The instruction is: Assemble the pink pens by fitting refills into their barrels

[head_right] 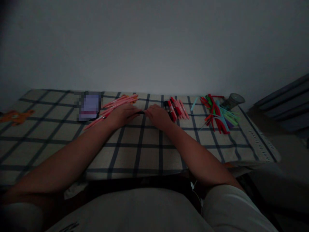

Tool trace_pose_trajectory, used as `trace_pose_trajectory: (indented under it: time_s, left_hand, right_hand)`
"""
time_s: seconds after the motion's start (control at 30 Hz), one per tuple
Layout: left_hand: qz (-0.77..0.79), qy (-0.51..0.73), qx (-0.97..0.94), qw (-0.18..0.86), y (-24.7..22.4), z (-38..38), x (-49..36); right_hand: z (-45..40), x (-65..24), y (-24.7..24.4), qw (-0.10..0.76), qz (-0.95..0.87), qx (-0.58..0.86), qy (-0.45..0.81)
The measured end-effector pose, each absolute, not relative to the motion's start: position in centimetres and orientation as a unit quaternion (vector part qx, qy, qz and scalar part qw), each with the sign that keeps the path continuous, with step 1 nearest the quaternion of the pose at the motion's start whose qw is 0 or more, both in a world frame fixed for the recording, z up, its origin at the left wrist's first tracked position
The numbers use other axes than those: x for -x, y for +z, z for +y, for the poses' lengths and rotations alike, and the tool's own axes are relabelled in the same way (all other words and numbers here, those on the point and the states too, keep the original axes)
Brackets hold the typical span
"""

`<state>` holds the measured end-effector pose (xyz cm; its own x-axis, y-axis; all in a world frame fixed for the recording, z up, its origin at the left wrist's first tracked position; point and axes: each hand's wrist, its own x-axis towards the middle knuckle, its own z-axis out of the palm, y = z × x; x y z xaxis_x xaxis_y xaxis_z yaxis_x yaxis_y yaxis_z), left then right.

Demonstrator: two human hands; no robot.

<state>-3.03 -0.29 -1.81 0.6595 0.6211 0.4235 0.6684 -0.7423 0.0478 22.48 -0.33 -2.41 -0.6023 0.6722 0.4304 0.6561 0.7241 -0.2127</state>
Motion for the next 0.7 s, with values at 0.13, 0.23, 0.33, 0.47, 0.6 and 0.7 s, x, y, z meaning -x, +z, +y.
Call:
trace_pose_trajectory:
  time_s: [0.13, 0.23, 0.33, 0.47, 0.6, 0.7]
  left_hand:
    - [-0.36, -0.207, 0.908, 0.051, -1.49, -0.3, 3.04]
    - [-0.355, -0.201, 0.912, 0.05, -1.39, -0.49, 2.95]
    - [-0.346, -0.197, 0.916, 0.051, -1.47, -0.76, 2.84]
    - [-0.329, -0.214, 0.918, 0.054, -1.75, -0.78, 2.87]
    - [-0.314, -0.244, 0.916, 0.063, -2.01, -0.47, 3.02]
    - [-0.319, -0.253, 0.911, 0.071, -1.91, -0.54, 3.01]
  right_hand:
    - [-0.52, -22.47, -2.02, 0.237, -0.902, 0.361, -0.003]
    - [-0.48, -22.58, -1.82, 0.221, -0.91, 0.35, 0.015]
    - [-0.36, -22.8, -1.75, 0.207, -0.917, 0.339, 0.043]
    - [-0.29, -22.91, -1.78, 0.202, -0.916, 0.343, 0.053]
    - [-0.51, -22.69, -1.73, 0.24, -0.899, 0.365, 0.038]
    - [-0.76, -22.48, -1.64, 0.286, -0.882, 0.375, 0.023]
